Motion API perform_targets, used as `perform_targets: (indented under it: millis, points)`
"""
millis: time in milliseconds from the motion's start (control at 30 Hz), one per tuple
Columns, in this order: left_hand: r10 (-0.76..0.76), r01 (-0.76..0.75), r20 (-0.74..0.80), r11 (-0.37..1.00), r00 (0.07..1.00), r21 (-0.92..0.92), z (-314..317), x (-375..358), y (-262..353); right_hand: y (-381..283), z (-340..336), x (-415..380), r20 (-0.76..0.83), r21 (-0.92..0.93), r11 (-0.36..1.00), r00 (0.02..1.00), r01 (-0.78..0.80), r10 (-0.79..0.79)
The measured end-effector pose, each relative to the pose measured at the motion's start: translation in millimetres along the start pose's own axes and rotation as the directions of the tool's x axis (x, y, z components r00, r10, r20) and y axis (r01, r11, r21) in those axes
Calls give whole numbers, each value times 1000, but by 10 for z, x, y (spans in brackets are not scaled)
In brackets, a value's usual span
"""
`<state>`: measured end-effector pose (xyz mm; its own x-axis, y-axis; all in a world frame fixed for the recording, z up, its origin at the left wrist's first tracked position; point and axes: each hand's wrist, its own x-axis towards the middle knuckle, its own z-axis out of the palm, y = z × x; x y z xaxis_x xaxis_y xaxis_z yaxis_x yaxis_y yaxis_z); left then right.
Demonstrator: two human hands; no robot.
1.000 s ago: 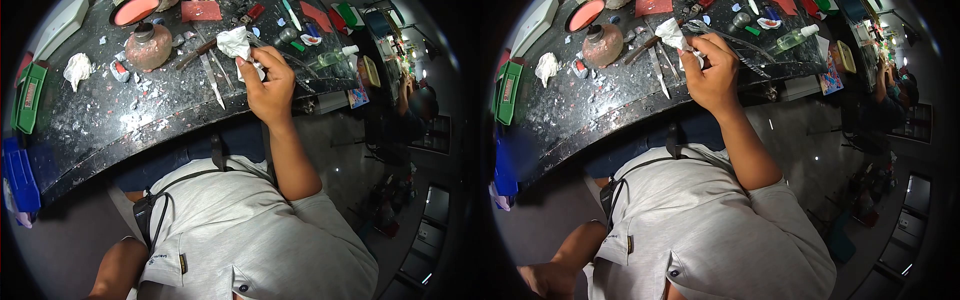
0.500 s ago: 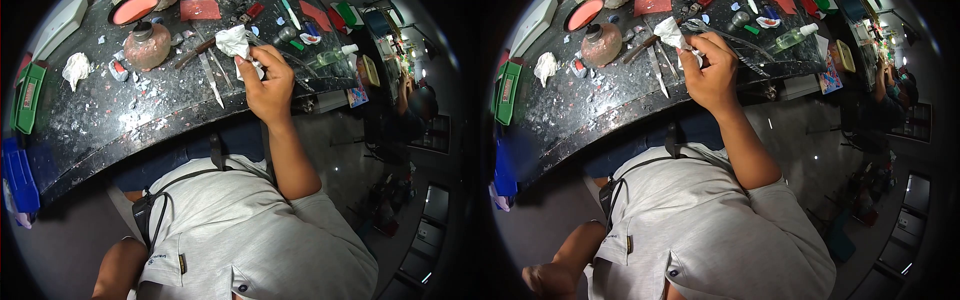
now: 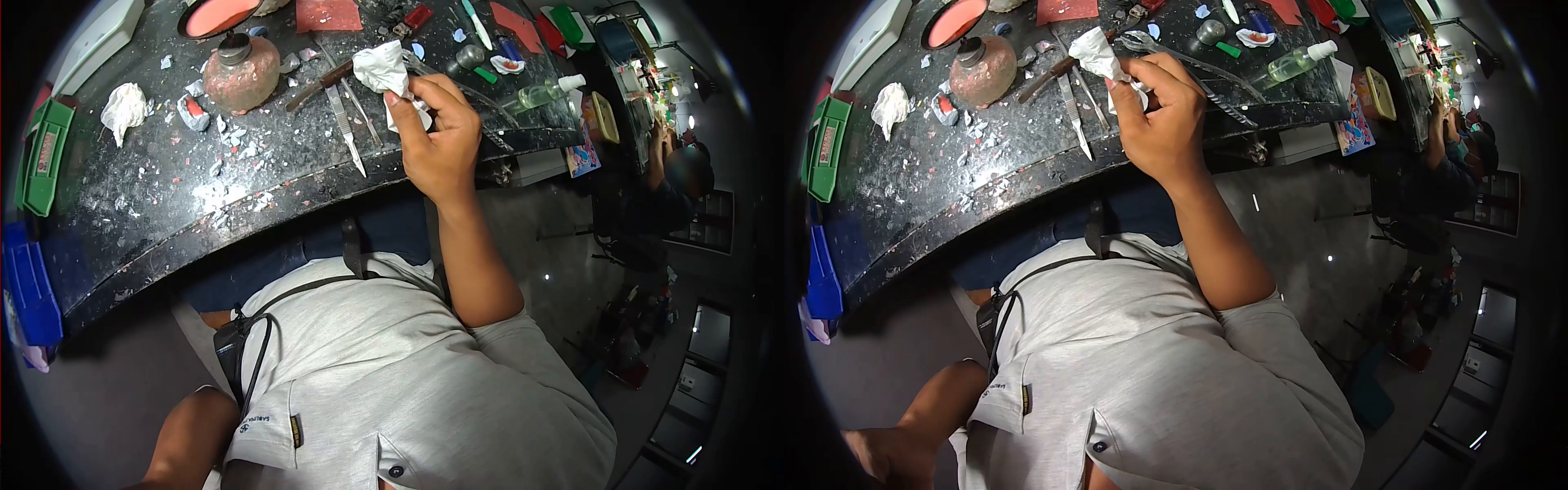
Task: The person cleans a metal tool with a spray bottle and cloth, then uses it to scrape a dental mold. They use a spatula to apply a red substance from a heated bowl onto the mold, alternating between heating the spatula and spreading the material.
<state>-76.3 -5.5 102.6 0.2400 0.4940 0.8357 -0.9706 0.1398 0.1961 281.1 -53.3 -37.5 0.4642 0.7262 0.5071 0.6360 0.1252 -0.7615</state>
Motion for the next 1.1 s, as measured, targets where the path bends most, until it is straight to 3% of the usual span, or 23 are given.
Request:
perform_targets:
  millis: [633,667,700,733,767,833,900,933,1100]
  points:
    - [-15,20,56,996,998,-92,-132,-6,-68,86,37,26,-74,42,996,994,83,-79]
    - [-3,32,-183,988,983,153,-235,-152,-96,121,36,21,-90,25,993,989,118,-115]
    - [77,92,-396,916,915,391,-367,-325,-124,140,52,34,-106,15,988,983,153,-151]
    - [219,197,-556,782,802,591,-486,-456,-135,77,38,16,-83,58,996,994,69,-64]
    - [64,367,-459,507,886,779,-678,-475,-222,45,28,18,-73,92,994,996,64,-57]
    - [-171,431,-408,545,897,719,-724,-488,-461,-77,-5,24,-63,92,995,997,44,-38]
    - [-193,503,-474,491,859,711,-663,-519,-536,-320,13,-21,-51,299,951,994,-75,95]
    - [-144,566,-587,518,797,641,-576,-458,-594,-402,12,-53,-18,299,952,997,-68,76]
    - [-222,552,-514,478,828,683,-593,-484,-588,-777,70,-207,162,526,835,983,-162,88]
